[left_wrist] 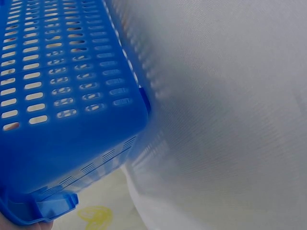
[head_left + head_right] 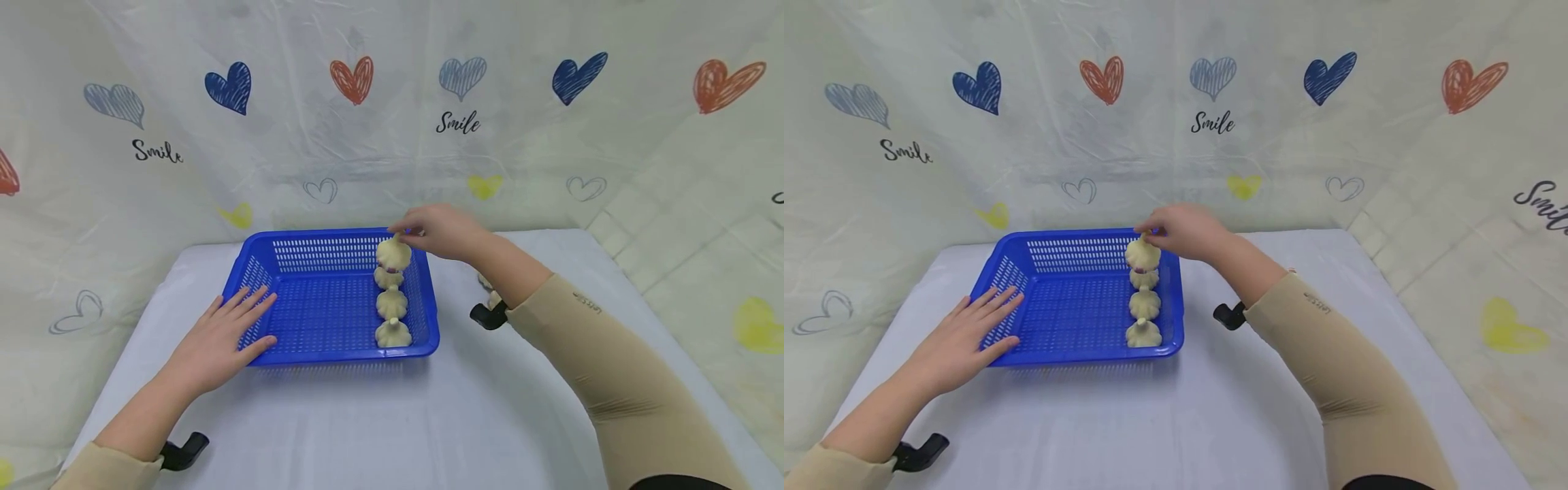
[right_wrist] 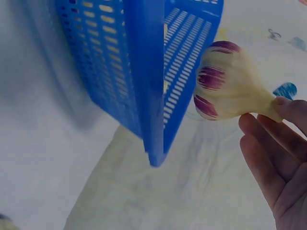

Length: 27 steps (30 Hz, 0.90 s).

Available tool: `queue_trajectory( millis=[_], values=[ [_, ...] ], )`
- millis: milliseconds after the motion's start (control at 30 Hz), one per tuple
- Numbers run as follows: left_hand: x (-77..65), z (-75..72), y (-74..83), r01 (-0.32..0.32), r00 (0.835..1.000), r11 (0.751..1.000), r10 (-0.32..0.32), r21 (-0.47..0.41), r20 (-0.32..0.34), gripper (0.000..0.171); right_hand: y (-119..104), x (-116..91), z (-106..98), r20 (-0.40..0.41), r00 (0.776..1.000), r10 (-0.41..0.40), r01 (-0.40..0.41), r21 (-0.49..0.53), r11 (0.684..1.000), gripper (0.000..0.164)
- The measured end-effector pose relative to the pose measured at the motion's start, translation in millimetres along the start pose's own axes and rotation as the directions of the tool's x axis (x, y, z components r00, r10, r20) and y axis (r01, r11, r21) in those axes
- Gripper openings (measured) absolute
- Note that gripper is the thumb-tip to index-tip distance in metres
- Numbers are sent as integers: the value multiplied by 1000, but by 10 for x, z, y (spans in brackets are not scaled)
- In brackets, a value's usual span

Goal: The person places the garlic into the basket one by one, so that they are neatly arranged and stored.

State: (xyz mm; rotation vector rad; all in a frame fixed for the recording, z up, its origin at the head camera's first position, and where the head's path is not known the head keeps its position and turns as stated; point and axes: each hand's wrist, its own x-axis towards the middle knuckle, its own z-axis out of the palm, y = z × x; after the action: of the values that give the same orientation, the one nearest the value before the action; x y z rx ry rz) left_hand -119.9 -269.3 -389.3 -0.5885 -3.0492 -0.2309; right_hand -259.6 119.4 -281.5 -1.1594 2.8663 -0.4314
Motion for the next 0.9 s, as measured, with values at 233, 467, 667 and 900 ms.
queue_trajectory(
  millis=[233, 467, 667, 900],
  values=[
    [7, -12, 19, 3, 1000, 1000, -3, -1, 0, 77, -101, 323, 170, 71, 997, -41, 48, -90, 995, 26],
    [1, 1, 2, 1, 1000, 1000, -1, 2, -5, 77, -203, 558, 310, 180, 981, -68, 93, -136, 986, 24],
    [4, 11, -11, -5, 1000, 1000, 5, 5, -11, 77, -260, 700, 388, 239, 969, -66, 109, -168, 980, 23],
    [6, 8, -5, -5, 1000, 1000, 5, 3, -15, 77, -272, 800, 446, 314, 949, -19, 78, -177, 981, 24]
  ],
)
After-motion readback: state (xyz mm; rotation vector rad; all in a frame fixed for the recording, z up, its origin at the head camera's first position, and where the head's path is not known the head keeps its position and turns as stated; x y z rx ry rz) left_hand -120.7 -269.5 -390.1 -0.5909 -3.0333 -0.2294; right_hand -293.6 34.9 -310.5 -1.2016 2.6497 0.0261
